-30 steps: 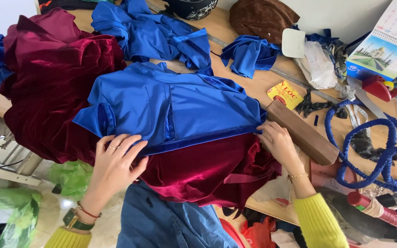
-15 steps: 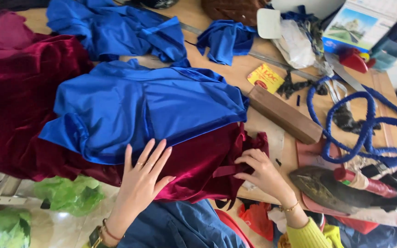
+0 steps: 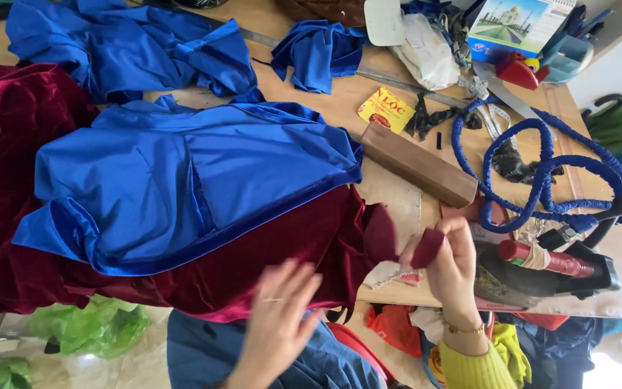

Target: Ironing and smoothing out blue and red fabric pieces on a work table using a steam iron.

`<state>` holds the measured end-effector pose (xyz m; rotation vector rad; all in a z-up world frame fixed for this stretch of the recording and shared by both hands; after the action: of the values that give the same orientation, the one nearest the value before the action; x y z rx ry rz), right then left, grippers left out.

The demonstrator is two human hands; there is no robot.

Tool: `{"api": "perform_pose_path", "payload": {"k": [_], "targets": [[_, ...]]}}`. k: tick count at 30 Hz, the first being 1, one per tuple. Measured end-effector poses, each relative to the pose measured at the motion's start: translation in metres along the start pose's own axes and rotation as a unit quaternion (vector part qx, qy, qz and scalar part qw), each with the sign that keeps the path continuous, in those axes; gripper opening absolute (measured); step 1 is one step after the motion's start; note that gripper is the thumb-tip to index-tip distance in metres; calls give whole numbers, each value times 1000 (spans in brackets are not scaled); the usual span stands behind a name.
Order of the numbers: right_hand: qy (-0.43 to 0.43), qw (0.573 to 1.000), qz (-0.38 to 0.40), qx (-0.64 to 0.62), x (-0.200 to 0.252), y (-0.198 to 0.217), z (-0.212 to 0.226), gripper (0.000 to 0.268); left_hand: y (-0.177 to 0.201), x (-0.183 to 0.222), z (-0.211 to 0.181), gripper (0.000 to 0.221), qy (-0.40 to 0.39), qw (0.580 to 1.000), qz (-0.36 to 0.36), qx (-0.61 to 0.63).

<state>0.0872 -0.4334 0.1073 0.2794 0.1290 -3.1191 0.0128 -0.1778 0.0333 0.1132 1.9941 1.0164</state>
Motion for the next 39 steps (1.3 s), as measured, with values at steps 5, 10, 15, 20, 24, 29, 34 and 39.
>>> {"api": "perform_pose_path", "payload": {"k": [5, 10, 15, 20, 24, 29, 34, 39], "targets": [[71, 953, 241, -172, 21, -66, 64, 15, -28, -64, -29, 72, 39, 963, 61, 258], [136, 940, 210, -233, 32, -29, 73, 21, -53, -54, -16, 37, 85, 955, -23, 283], [238, 971, -5, -15, 21, -17, 85, 35, -38, -44, -12, 25, 187, 882, -77, 426], [-91, 945, 311, 48, 19, -93, 32, 77, -41, -33, -25, 41, 259, 769, -27, 584], [-211, 893, 387, 91, 29, -93, -16, 105, 6, -57, -39, 36, 121, 868, 52, 479], [-166, 886, 357, 245, 15, -79, -25, 32, 26, -44, -23, 19, 89, 947, 53, 305], [-176, 910, 344, 149, 3, -77, -13, 13, 20, -29, 1, 12, 101, 965, 99, 220], [-181, 933, 287, 122, -21, -59, -12, 11, 33, -18, 22, 17, 144, 968, 74, 190]]}}
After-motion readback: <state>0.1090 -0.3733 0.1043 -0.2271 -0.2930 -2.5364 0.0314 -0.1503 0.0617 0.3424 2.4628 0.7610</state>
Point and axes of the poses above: each hand's wrist, its own x-axis away from the middle knuckle, its own y-axis out of the back of the hand, z = x × y, the point moved 8 cm from there along -x, towards the middle knuckle, and after that the axes turned 14 degrees about -y, right-handed, at the moved point
